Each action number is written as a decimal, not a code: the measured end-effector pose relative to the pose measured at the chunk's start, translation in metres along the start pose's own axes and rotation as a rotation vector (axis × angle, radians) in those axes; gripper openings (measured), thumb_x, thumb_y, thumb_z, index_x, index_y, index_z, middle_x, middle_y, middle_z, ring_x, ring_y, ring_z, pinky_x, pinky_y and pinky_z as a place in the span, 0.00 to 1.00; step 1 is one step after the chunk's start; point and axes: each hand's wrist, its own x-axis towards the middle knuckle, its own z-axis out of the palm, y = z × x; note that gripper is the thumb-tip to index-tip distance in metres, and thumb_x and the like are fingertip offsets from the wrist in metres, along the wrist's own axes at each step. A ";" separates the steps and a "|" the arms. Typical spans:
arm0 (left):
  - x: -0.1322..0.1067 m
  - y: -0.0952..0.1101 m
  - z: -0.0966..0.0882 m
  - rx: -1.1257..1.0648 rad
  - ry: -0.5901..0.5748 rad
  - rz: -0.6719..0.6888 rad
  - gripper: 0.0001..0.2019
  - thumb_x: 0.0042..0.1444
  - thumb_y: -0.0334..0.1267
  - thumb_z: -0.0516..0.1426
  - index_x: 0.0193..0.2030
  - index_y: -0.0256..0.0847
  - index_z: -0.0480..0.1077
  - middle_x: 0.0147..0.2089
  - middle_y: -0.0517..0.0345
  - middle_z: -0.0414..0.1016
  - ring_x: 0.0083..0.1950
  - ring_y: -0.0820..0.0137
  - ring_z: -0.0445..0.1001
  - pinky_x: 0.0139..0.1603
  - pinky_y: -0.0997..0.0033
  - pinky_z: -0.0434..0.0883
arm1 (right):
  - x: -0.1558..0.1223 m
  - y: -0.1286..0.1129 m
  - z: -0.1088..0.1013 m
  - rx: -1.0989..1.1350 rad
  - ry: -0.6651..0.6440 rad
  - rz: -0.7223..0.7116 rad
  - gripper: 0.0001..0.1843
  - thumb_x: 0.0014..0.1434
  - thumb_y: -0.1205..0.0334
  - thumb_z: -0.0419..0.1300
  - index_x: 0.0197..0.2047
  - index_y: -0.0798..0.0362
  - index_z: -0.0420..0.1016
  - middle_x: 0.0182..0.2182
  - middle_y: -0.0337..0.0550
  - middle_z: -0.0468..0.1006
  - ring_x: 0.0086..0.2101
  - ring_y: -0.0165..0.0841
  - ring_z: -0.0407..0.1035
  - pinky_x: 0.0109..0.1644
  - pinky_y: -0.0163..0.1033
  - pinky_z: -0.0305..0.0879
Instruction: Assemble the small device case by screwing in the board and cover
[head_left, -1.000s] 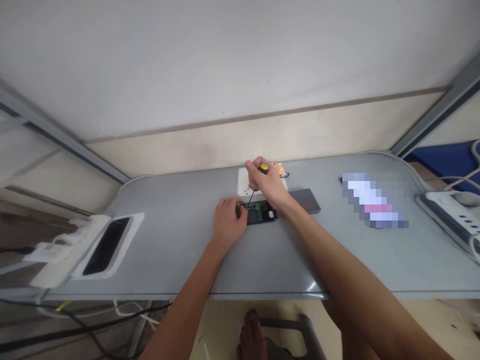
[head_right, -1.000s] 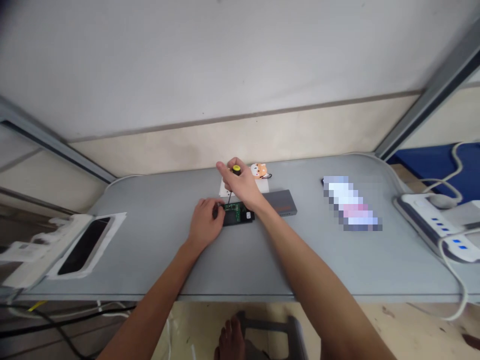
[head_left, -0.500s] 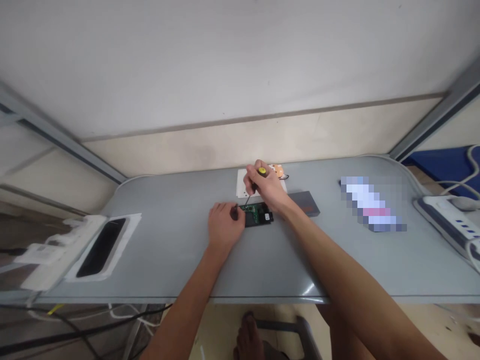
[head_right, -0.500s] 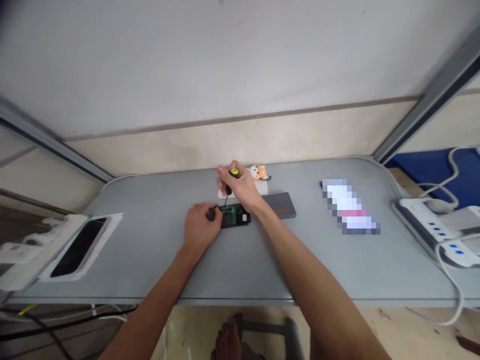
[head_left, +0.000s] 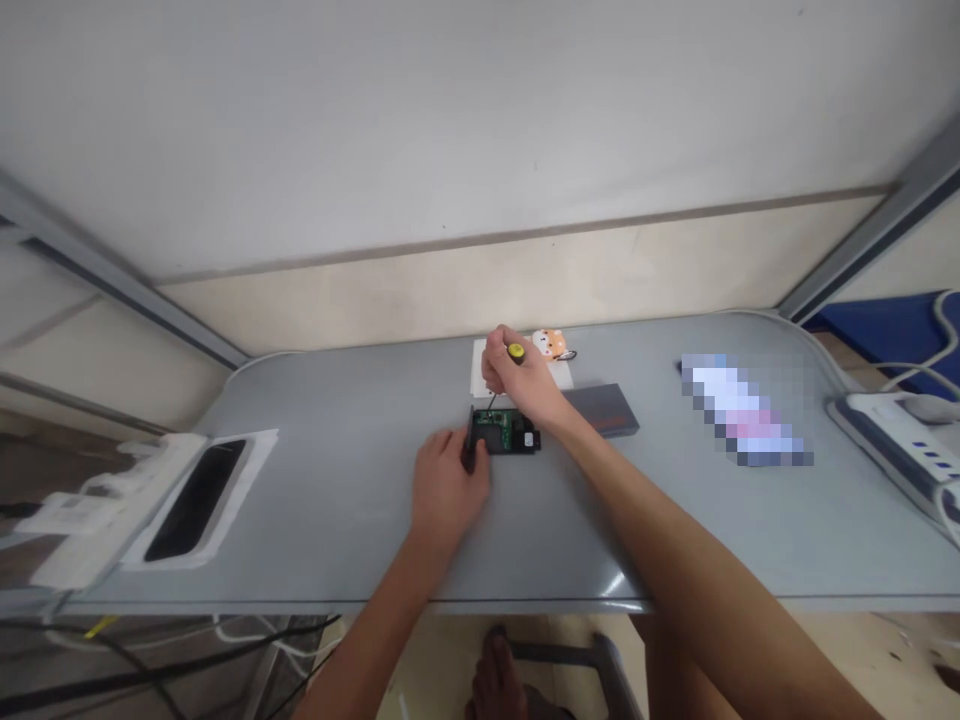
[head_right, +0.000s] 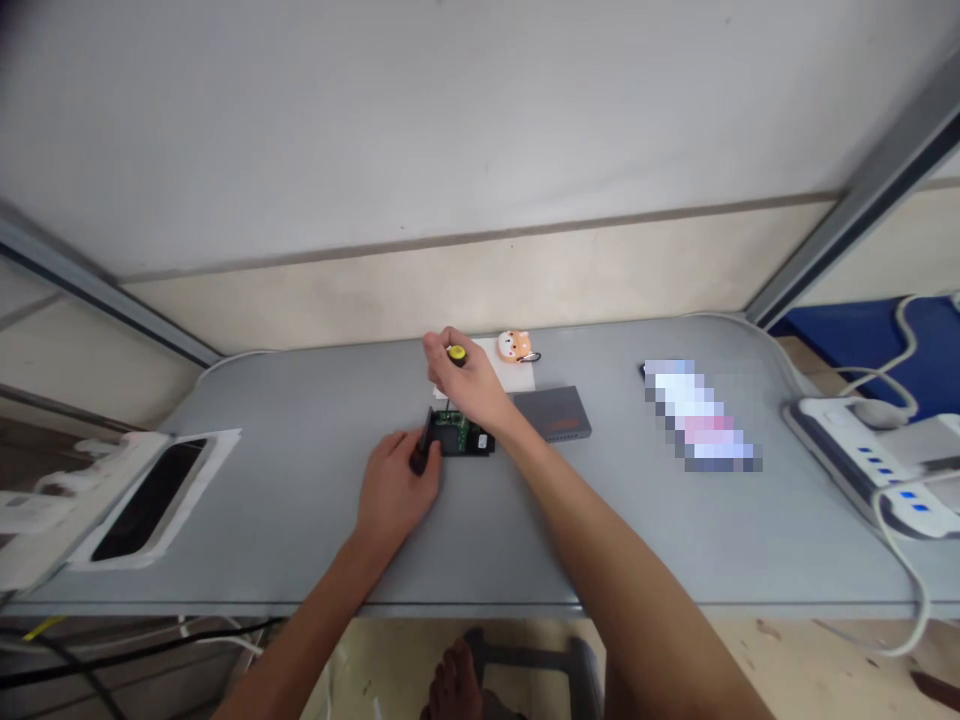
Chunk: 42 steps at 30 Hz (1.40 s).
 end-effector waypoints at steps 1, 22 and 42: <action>-0.004 -0.001 -0.002 -0.026 -0.022 -0.003 0.12 0.66 0.39 0.53 0.40 0.39 0.77 0.34 0.51 0.76 0.39 0.59 0.73 0.44 0.60 0.66 | 0.000 0.000 0.000 -0.002 -0.001 -0.004 0.29 0.64 0.31 0.56 0.31 0.48 0.54 0.21 0.29 0.54 0.23 0.27 0.48 0.28 0.37 0.47; 0.009 -0.035 -0.015 -0.324 -0.347 0.048 0.37 0.61 0.48 0.65 0.75 0.52 0.58 0.65 0.48 0.71 0.64 0.56 0.70 0.65 0.54 0.69 | 0.000 0.000 -0.012 0.100 -0.012 0.097 0.26 0.60 0.37 0.65 0.32 0.48 0.59 0.25 0.33 0.67 0.26 0.28 0.64 0.33 0.37 0.61; 0.048 -0.025 -0.021 -0.312 -0.478 0.284 0.32 0.58 0.42 0.66 0.69 0.47 0.66 0.70 0.50 0.68 0.71 0.54 0.65 0.74 0.51 0.62 | 0.003 -0.048 -0.035 -0.265 0.425 -0.207 0.26 0.65 0.35 0.57 0.32 0.47 0.54 0.25 0.37 0.73 0.28 0.32 0.73 0.33 0.39 0.68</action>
